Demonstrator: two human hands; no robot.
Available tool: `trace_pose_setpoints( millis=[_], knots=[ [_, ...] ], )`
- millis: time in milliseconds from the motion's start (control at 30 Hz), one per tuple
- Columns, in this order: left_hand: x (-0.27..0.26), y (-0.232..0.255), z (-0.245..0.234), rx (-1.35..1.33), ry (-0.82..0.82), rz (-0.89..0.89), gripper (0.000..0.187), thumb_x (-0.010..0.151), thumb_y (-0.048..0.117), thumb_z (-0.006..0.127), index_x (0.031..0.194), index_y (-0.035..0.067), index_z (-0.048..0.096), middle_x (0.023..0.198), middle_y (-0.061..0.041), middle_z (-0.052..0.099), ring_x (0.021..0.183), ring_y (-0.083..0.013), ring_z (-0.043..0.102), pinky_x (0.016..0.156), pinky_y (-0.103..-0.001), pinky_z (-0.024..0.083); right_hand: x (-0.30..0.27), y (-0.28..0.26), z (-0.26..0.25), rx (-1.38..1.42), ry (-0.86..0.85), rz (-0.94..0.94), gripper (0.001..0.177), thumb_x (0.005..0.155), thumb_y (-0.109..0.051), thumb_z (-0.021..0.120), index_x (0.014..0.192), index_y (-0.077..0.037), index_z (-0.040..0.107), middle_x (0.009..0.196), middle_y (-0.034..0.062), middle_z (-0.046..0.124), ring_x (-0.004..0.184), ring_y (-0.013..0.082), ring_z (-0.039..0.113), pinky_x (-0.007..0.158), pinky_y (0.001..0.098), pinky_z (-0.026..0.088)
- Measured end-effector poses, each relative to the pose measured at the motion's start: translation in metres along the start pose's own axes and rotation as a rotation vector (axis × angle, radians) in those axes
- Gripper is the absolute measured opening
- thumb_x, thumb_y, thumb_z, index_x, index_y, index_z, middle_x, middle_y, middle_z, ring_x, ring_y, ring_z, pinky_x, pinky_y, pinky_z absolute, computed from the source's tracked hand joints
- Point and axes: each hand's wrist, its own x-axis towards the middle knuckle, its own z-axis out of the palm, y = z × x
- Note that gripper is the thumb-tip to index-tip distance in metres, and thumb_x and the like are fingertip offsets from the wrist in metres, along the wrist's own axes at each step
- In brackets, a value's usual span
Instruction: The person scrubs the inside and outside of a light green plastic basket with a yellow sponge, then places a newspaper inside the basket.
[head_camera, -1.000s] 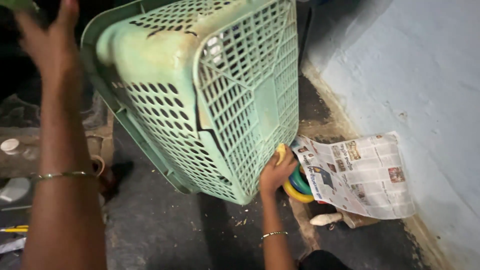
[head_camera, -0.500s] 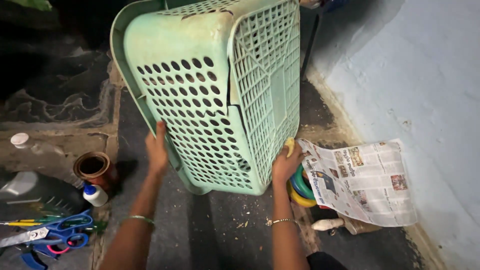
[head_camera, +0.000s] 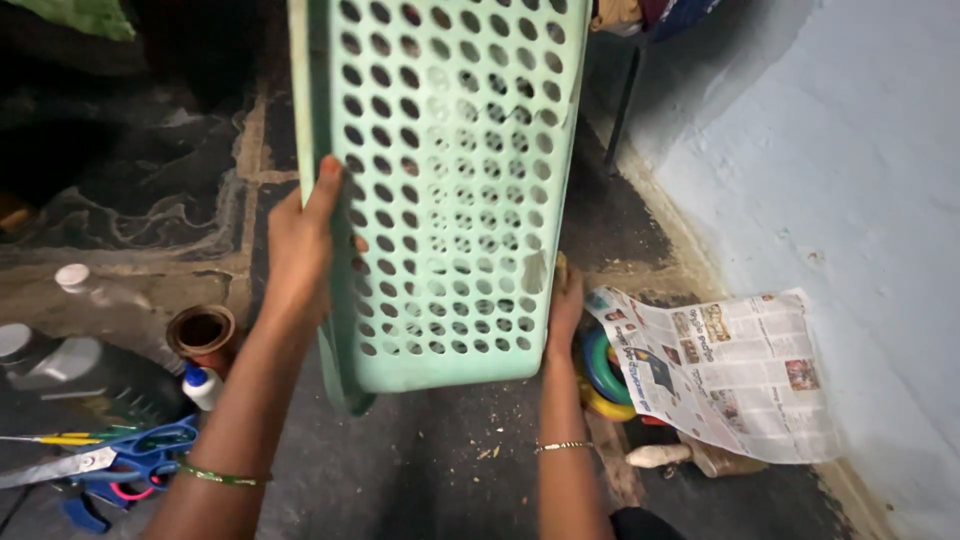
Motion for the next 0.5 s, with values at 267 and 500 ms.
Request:
trace_pose_setpoints(
  millis=[267, 500],
  knots=[
    [0.0, 0.08, 0.012, 0.051, -0.097, -0.062, 0.052, 0.095, 0.05, 0.062, 0.113, 0.0, 0.063, 0.084, -0.005, 0.063, 0.06, -0.0133, 0.056, 0.048, -0.032, 0.047, -0.027, -0.103, -0.004, 0.424, -0.083, 0.198, 0.037, 0.101, -0.018, 0.054, 0.134, -0.002, 0.057, 0.115, 0.0104, 0.067, 0.097, 0.0176, 0.064, 0.082, 0.0304, 0.053],
    [0.037, 0.073, 0.024, 0.085, -0.23, -0.105, 0.058, 0.095, 0.048, 0.063, 0.112, -0.007, 0.061, 0.083, -0.01, 0.064, 0.062, -0.015, 0.059, 0.048, -0.034, 0.049, -0.024, -0.183, -0.032, 0.398, -0.042, -0.099, 0.038, 0.101, -0.013, 0.054, 0.137, -0.003, 0.057, 0.118, 0.0092, 0.065, 0.1, 0.0161, 0.064, 0.086, 0.0284, 0.054]
  ],
)
